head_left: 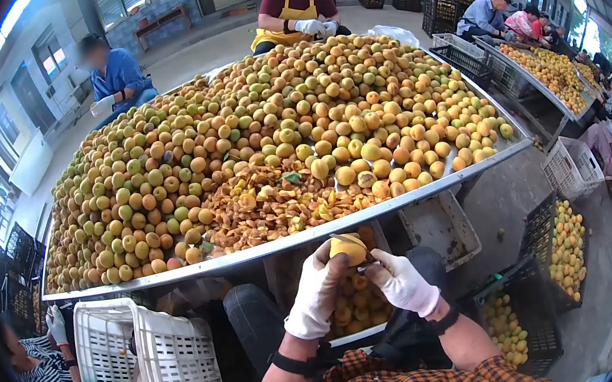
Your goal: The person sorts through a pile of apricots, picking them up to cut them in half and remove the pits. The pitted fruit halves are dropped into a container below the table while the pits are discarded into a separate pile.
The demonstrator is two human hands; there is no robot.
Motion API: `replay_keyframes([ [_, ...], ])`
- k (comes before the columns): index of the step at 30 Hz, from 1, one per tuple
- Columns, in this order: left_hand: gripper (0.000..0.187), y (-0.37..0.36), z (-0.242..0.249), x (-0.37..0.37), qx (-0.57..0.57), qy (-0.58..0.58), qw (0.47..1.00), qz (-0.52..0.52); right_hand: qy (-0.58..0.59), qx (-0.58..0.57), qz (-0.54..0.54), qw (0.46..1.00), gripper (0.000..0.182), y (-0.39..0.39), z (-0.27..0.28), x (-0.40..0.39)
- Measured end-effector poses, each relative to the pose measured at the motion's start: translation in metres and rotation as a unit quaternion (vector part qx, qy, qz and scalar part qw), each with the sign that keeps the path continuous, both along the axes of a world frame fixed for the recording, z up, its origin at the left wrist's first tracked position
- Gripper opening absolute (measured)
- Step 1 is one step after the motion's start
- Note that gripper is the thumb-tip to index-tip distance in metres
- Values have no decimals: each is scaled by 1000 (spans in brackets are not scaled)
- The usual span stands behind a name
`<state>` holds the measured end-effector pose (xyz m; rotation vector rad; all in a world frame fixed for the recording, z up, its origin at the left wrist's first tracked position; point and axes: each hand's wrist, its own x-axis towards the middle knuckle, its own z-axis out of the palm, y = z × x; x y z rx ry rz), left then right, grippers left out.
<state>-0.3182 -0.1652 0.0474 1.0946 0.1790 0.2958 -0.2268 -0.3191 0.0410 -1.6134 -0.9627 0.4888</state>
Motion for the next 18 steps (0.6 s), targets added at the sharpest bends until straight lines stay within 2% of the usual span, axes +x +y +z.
replay_keyframes([
  [3,61,20,17,-7,46,27,996,-65,51,-57,62,995,37,-5,18,1],
  [4,57,28,22,-7,73,46,992,-91,42,-114,84,989,32,-6,27,8],
  [6,52,38,25,-7,106,64,984,-126,-16,-167,111,980,28,-6,35,22],
  [7,52,37,23,-7,106,64,984,-127,-7,-188,124,974,27,-5,37,29],
  [8,50,36,20,-7,80,62,990,-97,20,-123,107,986,26,-5,31,30],
  [10,49,32,9,-6,51,55,995,-63,228,26,62,971,25,-8,30,39],
  [12,55,29,-10,-4,-131,-10,991,-31,225,148,-57,961,39,8,30,37],
  [14,51,29,-13,-6,-167,1,984,-65,265,291,-44,918,47,25,51,25],
  [16,44,27,-14,-3,-345,-5,933,-106,232,383,-39,893,51,46,62,25],
  [18,45,19,-17,0,-361,-14,928,-93,207,414,-47,885,50,62,72,23],
])
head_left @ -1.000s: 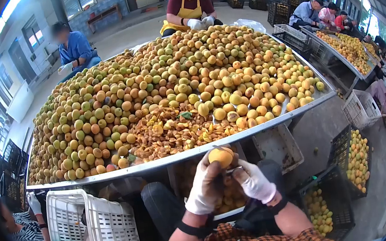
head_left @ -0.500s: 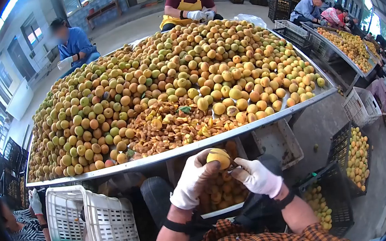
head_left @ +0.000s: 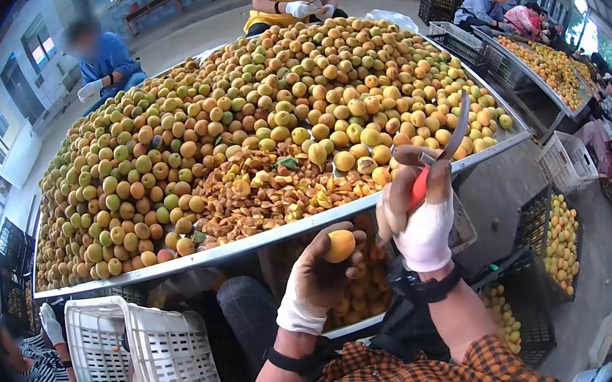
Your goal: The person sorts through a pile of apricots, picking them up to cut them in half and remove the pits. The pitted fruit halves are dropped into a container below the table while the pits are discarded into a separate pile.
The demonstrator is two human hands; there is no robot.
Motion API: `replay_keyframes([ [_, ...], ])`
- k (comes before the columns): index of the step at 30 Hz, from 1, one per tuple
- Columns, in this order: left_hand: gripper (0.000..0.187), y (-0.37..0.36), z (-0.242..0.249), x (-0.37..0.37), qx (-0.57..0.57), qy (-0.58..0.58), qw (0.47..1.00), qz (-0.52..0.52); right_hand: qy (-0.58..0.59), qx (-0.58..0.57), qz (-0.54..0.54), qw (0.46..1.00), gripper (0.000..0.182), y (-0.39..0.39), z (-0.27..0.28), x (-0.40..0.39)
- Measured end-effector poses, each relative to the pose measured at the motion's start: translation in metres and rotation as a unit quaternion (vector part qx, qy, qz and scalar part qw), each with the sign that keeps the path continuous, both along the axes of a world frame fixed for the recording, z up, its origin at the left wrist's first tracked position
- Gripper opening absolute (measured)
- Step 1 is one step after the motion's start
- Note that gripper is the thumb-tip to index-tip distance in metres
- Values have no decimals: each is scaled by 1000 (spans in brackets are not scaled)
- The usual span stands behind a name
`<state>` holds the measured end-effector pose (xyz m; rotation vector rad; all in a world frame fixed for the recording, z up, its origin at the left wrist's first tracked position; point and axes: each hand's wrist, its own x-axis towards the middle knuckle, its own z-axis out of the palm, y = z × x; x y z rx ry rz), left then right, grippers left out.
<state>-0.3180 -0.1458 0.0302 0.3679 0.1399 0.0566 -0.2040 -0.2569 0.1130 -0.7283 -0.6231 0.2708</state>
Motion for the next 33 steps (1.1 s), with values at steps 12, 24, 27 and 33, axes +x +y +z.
replay_keyframes([
  [12,47,-1,-15,-4,-302,-2,952,-47,37,-74,-4,997,50,58,-21,-20],
  [24,40,35,-18,22,237,60,955,165,170,-46,67,982,50,81,-21,-8],
  [27,41,38,-27,44,94,96,974,180,158,-32,59,985,43,93,-28,-6],
  [33,62,44,-24,58,-49,124,973,188,150,-75,32,985,27,85,-54,-7],
])
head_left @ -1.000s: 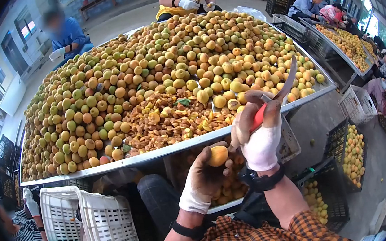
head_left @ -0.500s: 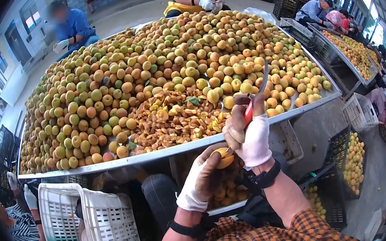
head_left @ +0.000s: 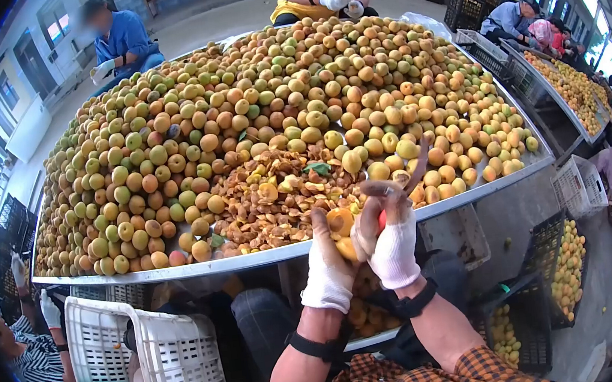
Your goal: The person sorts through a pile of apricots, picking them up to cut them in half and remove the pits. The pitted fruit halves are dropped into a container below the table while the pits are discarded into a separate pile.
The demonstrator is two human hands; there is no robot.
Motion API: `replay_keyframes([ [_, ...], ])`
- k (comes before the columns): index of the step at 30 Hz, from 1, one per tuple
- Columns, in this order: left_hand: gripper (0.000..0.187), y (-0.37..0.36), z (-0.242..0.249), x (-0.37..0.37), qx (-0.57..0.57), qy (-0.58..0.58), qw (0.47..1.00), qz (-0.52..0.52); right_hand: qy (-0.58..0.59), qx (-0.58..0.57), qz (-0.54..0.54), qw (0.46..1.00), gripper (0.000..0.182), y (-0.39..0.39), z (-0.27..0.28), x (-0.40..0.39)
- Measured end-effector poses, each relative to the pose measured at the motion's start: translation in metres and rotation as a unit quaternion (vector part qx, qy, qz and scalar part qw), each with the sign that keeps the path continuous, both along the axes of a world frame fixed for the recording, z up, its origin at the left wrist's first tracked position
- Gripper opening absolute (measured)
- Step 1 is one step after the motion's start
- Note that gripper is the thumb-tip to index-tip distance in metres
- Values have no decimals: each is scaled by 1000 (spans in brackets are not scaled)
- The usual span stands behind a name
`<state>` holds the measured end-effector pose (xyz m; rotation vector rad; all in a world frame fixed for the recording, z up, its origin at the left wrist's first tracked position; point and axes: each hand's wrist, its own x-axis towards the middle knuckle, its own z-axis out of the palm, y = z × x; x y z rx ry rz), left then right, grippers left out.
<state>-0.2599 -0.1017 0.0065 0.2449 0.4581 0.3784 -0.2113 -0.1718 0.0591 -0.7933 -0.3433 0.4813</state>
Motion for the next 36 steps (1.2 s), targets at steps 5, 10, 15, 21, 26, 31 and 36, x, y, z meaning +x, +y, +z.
replay_keyframes([
  [5,66,22,-13,-8,42,47,998,-1,25,-158,-54,986,15,-9,-42,9],
  [10,57,-1,-17,-33,48,75,996,-32,21,-150,-70,986,18,2,-45,9],
  [15,48,-22,-4,-49,150,102,983,0,55,-136,-48,988,16,-1,-32,0],
  [21,43,-31,-26,-50,148,96,984,-29,-41,-96,-102,989,19,-9,-15,-7],
  [26,43,-37,-24,-58,26,-9,992,-119,-42,-27,-64,997,17,-13,3,-11],
  [31,44,-40,-18,-62,29,-50,991,-119,-98,-42,-92,990,19,-11,-5,-13],
  [36,44,-48,-9,-54,-24,-70,994,-82,-178,-66,-123,974,19,-8,3,-18],
])
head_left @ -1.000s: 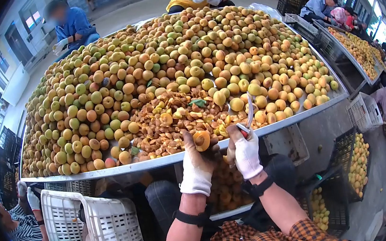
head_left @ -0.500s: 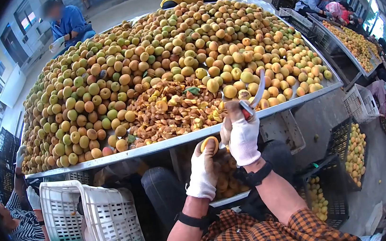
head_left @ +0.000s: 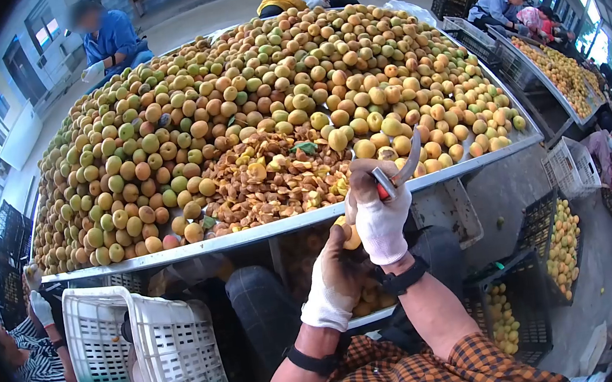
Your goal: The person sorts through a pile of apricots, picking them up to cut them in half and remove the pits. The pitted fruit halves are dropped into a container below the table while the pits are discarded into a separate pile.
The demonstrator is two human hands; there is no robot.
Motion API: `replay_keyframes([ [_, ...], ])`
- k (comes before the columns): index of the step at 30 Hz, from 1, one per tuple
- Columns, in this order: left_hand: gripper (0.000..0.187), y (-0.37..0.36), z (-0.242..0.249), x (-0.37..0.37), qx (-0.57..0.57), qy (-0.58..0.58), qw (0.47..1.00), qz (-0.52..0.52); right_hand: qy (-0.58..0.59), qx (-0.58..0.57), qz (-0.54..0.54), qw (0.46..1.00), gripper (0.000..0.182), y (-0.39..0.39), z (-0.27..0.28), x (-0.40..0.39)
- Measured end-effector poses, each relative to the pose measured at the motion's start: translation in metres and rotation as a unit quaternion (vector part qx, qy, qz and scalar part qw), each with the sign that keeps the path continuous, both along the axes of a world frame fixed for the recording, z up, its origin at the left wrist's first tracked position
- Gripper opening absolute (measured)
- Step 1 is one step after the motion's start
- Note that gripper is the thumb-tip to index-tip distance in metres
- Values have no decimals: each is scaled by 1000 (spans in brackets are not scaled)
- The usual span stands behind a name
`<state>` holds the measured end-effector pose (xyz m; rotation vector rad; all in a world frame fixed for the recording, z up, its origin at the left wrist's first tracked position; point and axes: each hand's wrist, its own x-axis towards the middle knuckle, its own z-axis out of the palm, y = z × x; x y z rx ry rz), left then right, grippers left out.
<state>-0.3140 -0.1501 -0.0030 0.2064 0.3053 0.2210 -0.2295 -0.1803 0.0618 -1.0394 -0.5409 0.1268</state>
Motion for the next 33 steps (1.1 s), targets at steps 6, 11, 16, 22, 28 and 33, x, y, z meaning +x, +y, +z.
replay_keyframes([
  [6,39,14,-3,-1,-26,38,998,-30,139,35,81,986,18,0,-4,16],
  [11,39,13,7,-3,10,64,998,-16,179,52,65,980,17,6,-13,19],
  [16,41,22,-7,-4,-53,20,997,-52,320,86,141,933,21,6,-20,32],
  [22,39,30,-2,-3,-171,-2,982,-77,356,114,160,913,23,10,-27,35],
  [28,40,59,20,0,129,90,987,36,8,-162,166,973,22,-11,-15,59],
  [33,55,54,44,6,299,95,949,-29,15,-379,201,903,32,-18,-9,47],
])
